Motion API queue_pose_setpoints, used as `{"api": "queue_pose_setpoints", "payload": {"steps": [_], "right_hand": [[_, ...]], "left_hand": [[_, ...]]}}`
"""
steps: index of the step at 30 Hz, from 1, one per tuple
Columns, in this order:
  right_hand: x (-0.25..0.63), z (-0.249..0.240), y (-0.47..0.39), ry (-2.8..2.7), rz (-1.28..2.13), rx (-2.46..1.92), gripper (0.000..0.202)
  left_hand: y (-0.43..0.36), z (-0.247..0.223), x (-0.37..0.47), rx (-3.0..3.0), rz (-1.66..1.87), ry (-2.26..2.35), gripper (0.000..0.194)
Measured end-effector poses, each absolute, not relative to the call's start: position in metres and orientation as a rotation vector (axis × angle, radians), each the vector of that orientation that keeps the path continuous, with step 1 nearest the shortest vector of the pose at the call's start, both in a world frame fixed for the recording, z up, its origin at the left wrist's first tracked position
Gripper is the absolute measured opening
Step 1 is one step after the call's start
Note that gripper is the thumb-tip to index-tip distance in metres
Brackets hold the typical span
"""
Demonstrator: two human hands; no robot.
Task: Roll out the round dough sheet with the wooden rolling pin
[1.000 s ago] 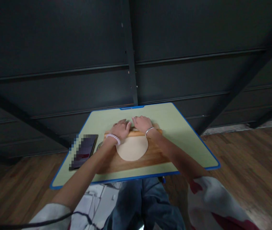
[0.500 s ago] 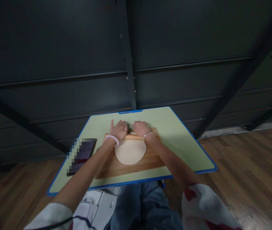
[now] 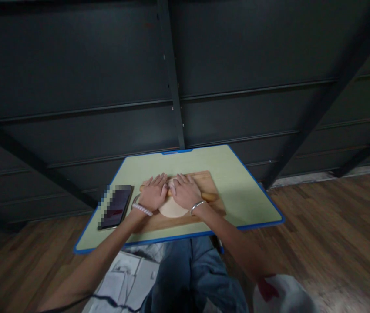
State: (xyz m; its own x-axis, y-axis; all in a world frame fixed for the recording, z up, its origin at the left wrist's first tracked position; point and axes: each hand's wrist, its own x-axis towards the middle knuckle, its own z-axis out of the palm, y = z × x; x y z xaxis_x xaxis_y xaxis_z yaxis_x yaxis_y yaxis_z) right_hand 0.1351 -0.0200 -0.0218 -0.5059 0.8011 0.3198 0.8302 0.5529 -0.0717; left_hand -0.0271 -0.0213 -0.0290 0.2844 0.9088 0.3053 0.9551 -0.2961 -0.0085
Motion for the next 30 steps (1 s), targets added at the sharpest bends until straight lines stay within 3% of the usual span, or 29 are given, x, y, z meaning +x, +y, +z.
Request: {"api": "queue_pose_setpoints", "payload": {"steps": [17,23,30], "right_hand": [[0.141,-0.027,-0.12,-2.462,0.05,-1.021,0.043],[0.169,-0.031,-0.103,-2.453,0.194,-1.094,0.044],[0.192,-0.03,-0.046,-2.481,0.258,-1.01,0.048]], "left_hand": [[-0.137,-0.034,-0.032,-2.218,-0.453,-1.687,0.051],[-0.15,-0.035,-0.011,-2.117,-0.397,-1.779,0.053],[-0.113,-0.031,-0.011,-2.176,-0.316,-1.792,0.058]]}}
